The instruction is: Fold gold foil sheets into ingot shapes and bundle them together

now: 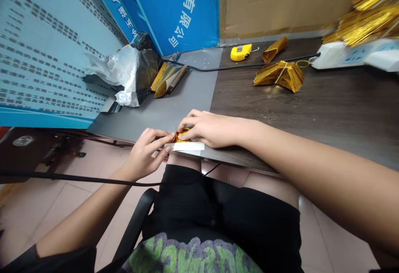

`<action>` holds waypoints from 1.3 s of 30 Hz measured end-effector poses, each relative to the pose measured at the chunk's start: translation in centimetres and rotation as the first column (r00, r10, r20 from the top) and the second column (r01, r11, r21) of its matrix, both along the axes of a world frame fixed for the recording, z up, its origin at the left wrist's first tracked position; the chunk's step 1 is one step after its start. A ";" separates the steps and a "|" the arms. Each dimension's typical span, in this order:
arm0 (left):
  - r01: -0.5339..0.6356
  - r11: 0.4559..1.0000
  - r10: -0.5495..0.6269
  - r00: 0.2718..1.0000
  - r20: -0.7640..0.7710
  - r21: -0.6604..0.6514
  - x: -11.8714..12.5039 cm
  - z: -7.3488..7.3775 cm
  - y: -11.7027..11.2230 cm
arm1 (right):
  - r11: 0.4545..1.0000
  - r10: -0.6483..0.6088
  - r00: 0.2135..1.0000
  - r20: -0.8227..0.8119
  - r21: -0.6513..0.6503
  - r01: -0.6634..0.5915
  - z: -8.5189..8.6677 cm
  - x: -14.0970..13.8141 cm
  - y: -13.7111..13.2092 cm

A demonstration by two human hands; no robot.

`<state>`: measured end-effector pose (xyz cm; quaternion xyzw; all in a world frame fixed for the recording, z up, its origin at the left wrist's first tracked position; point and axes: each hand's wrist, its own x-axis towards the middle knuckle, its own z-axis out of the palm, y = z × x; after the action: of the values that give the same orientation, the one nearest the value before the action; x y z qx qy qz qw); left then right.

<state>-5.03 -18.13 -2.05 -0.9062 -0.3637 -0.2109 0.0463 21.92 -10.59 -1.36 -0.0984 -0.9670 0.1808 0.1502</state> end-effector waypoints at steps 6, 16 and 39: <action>-0.008 1.000 0.008 1.000 -0.010 0.017 -0.4 -0.7 -0.2 | 0.999 0.010 1.000 -0.015 0.046 -0.009 0.2 0.0 0.0; -0.023 1.000 0.023 1.000 0.020 -0.022 -0.1 -0.7 -0.8 | 1.000 0.000 1.000 0.002 -0.013 0.000 0.1 0.2 0.2; -0.077 0.997 0.075 0.994 0.075 0.026 -0.2 -0.8 -1.0 | 0.998 0.031 0.999 0.007 0.053 -0.031 0.3 -0.1 0.1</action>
<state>-5.19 -19.12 -2.88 -0.8825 -0.3963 -0.2476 0.0536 21.82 -10.53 -1.09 -0.0798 -0.9733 0.1572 0.1469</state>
